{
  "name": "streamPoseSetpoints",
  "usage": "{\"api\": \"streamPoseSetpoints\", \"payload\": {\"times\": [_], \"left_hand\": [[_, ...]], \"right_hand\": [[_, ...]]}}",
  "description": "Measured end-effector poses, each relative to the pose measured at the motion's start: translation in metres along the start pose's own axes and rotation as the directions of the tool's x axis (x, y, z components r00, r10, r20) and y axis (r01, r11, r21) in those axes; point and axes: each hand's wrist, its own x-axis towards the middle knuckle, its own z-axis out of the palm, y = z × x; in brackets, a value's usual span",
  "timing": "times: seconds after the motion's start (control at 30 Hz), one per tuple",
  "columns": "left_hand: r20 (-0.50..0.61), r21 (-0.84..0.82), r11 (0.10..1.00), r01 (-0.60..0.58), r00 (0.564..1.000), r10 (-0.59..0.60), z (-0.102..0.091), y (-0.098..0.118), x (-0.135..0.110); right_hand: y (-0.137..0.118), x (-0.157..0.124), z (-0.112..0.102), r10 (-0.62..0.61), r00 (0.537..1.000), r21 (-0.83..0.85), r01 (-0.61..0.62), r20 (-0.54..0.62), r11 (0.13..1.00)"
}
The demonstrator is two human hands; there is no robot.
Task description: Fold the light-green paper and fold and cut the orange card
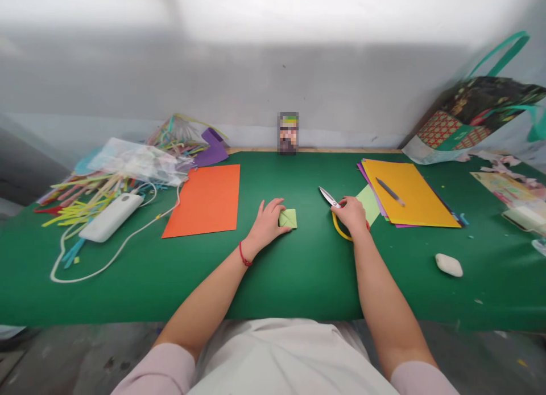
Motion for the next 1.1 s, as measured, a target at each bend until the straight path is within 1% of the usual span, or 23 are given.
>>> {"api": "streamPoseSetpoints", "payload": {"times": [0.07,0.17,0.3,0.37,0.5,0.57,0.63,0.67,0.73,0.83,0.87,0.9,0.97,1.03,1.1], "left_hand": [[-0.043,-0.004,1.0,0.002,0.999,-0.002,-0.001,-0.002,0.002],[-0.08,-0.029,0.998,0.06,0.995,-0.062,-0.001,-0.008,0.006],[-0.046,-0.078,0.98,0.183,0.981,-0.187,0.001,-0.016,0.01],[-0.017,-0.086,0.973,0.213,0.976,-0.215,0.002,-0.017,0.011],[0.011,-0.113,0.972,0.204,0.979,-0.204,0.001,-0.017,0.01],[-0.015,-0.161,0.969,0.19,0.981,-0.195,0.001,-0.016,0.009],[-0.04,-0.252,0.952,0.174,0.981,-0.19,0.001,-0.016,0.009],[-0.037,-0.319,0.933,0.169,0.981,-0.191,0.002,-0.016,0.009],[-0.009,-0.474,0.862,0.182,0.977,-0.211,0.005,-0.016,0.009],[-0.005,-0.659,0.721,0.214,0.957,-0.289,0.009,-0.017,0.012],[-0.02,-0.699,0.681,0.22,0.945,-0.326,0.01,-0.018,0.013],[-0.033,-0.729,0.646,0.225,0.931,-0.363,0.011,-0.02,0.014],[-0.047,-0.773,0.589,0.237,0.904,-0.425,0.011,-0.022,0.015],[-0.052,-0.801,0.549,0.24,0.885,-0.463,0.011,-0.024,0.016],[-0.059,-0.819,0.525,0.233,0.875,-0.48,0.011,-0.024,0.015]], "right_hand": [[0.0,0.0,-0.001,0.012,1.0,-0.008,-0.012,0.004,1.0],[-0.001,-0.002,-0.002,0.016,1.0,-0.034,-0.015,0.015,0.999],[-0.004,-0.007,0.0,-0.002,1.0,-0.044,0.002,0.008,0.999],[-0.005,-0.009,0.001,-0.001,1.0,-0.037,0.002,0.008,0.999],[-0.007,-0.006,0.004,0.016,1.0,0.002,-0.016,-0.007,1.0],[-0.007,-0.003,0.004,0.021,1.0,0.053,-0.021,0.006,0.998],[-0.008,-0.002,0.004,0.011,1.0,0.095,-0.012,0.012,0.995],[-0.009,-0.002,0.003,0.003,1.0,0.103,-0.004,0.01,0.995],[-0.011,-0.004,0.0,-0.03,0.999,0.098,0.028,0.018,0.995],[-0.014,-0.002,-0.009,-0.056,0.99,0.096,0.044,0.13,0.994],[-0.015,0.001,-0.013,-0.047,0.985,0.087,0.033,0.168,0.996],[-0.014,0.005,-0.017,-0.048,0.983,0.065,0.037,0.177,0.997],[-0.012,0.017,-0.025,-0.047,0.987,-0.001,0.048,0.153,0.999],[-0.007,0.03,-0.031,-0.069,0.989,-0.088,0.081,0.127,0.993],[-0.002,0.041,-0.034,-0.083,0.983,-0.163,0.11,0.165,0.98]]}}
